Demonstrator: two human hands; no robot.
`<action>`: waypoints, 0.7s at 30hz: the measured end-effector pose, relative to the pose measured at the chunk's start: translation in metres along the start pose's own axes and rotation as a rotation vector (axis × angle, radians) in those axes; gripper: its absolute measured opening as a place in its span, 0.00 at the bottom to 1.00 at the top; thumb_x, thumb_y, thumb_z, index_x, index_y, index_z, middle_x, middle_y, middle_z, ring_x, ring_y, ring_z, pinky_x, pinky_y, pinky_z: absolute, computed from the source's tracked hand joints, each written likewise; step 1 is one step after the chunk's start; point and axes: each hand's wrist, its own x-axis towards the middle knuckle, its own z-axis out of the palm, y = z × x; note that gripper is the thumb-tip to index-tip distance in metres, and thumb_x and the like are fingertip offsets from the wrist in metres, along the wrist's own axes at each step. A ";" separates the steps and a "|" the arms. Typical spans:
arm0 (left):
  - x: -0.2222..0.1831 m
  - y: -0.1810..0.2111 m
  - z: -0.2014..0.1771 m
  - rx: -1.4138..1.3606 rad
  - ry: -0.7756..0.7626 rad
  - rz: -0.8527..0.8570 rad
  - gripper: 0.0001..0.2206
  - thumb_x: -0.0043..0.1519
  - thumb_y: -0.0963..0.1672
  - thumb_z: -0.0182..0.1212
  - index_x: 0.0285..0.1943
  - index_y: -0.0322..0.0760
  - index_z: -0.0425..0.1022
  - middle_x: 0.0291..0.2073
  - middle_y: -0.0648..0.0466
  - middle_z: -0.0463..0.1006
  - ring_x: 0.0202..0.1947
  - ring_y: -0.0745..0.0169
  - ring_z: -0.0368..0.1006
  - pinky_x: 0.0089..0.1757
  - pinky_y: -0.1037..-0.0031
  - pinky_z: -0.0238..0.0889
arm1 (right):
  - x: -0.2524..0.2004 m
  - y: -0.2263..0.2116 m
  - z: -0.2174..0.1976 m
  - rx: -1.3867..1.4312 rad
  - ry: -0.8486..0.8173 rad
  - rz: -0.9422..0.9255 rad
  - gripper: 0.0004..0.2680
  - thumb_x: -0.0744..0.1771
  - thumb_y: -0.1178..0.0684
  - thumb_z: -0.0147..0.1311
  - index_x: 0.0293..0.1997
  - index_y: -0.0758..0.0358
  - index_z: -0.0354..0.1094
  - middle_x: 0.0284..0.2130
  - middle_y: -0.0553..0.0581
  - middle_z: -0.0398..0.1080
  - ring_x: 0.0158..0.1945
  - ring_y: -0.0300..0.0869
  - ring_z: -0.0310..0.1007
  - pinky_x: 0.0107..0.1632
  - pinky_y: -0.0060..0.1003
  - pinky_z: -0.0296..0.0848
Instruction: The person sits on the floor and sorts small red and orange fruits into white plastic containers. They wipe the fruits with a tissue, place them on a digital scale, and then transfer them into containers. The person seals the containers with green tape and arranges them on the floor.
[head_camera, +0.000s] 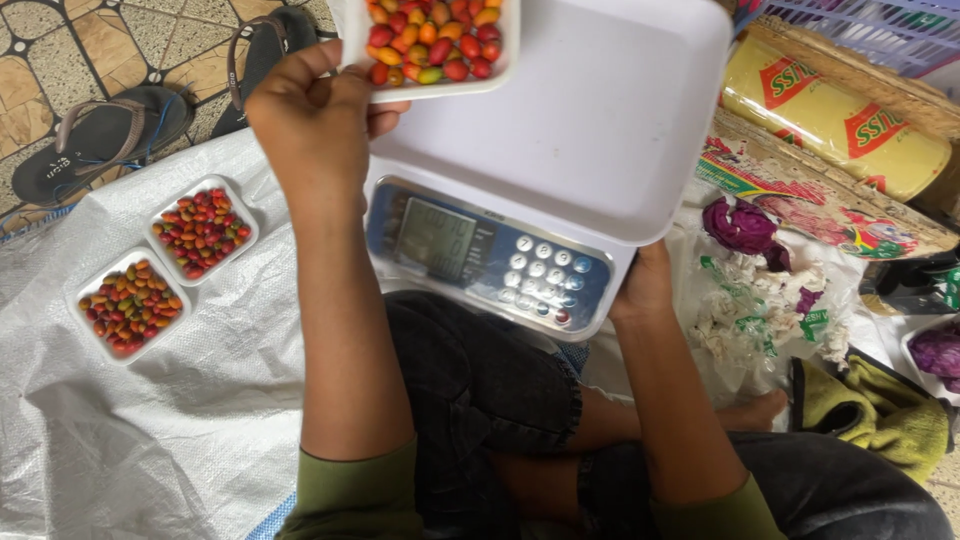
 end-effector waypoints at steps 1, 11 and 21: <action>-0.003 0.003 -0.007 -0.001 0.002 0.001 0.11 0.57 0.38 0.66 0.47 0.27 0.76 0.29 0.45 0.84 0.18 0.64 0.83 0.23 0.81 0.83 | -0.002 -0.007 -0.002 -0.001 -0.002 0.001 0.14 0.66 0.50 0.59 0.56 0.62 0.72 0.48 0.57 0.77 0.54 0.52 0.76 0.58 0.49 0.77; 0.039 -0.044 -0.058 0.041 0.321 0.179 0.07 0.58 0.37 0.59 0.43 0.32 0.78 0.27 0.50 0.87 0.19 0.66 0.81 0.20 0.80 0.79 | -0.004 -0.071 -0.028 -0.092 -0.075 -0.203 0.21 0.65 0.45 0.61 0.65 0.57 0.67 0.57 0.56 0.72 0.64 0.52 0.72 0.69 0.52 0.75; 0.071 -0.132 -0.037 0.443 0.154 -0.470 0.13 0.59 0.36 0.57 0.49 0.41 0.79 0.43 0.45 0.83 0.23 0.54 0.83 0.22 0.78 0.80 | -0.029 -0.110 -0.010 -0.179 -0.054 -0.392 0.21 0.66 0.47 0.62 0.68 0.54 0.71 0.59 0.50 0.75 0.70 0.49 0.74 0.77 0.49 0.77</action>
